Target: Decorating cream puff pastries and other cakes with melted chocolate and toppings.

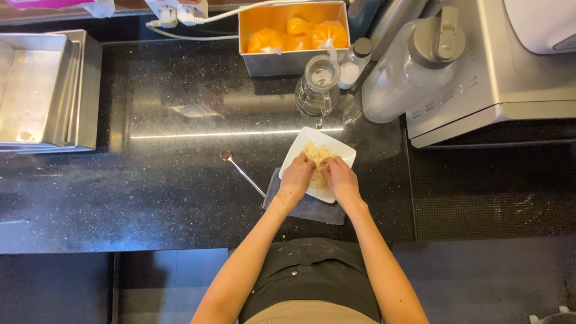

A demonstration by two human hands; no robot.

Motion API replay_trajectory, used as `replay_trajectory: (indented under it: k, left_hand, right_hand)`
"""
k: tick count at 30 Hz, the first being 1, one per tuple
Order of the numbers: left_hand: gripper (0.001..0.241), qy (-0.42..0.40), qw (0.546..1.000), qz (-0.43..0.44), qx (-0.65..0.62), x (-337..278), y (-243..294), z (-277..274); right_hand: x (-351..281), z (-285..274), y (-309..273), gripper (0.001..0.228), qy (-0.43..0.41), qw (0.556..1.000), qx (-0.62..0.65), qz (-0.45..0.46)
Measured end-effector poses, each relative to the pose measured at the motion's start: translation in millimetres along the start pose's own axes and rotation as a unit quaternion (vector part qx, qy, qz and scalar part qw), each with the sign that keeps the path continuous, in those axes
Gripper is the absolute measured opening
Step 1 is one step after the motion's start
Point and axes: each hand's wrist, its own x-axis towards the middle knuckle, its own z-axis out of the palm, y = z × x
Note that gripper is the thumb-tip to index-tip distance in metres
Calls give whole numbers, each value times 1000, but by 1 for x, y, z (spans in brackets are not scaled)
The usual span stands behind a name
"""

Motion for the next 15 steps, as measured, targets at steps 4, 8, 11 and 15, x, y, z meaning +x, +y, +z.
replay_trajectory:
  k: [4,8,11,15]
  left_hand:
    - [11,35,999,-3,-16,2,-5,2]
    - [16,75,996,-9,-47,-10,-1,-14]
    - [17,158,975,-41,-147,-34,7,-47]
    - [18,190,954,-83,-218,-62,10,-69]
  right_hand:
    - [15,24,13,24,72,994,-59,-52]
    - [16,-8,-26,31,51,998,-11,-38]
    - [29,8,-10,28,30,993,-69,-86]
    - [32,14,-10,20,68,994,-46,-68]
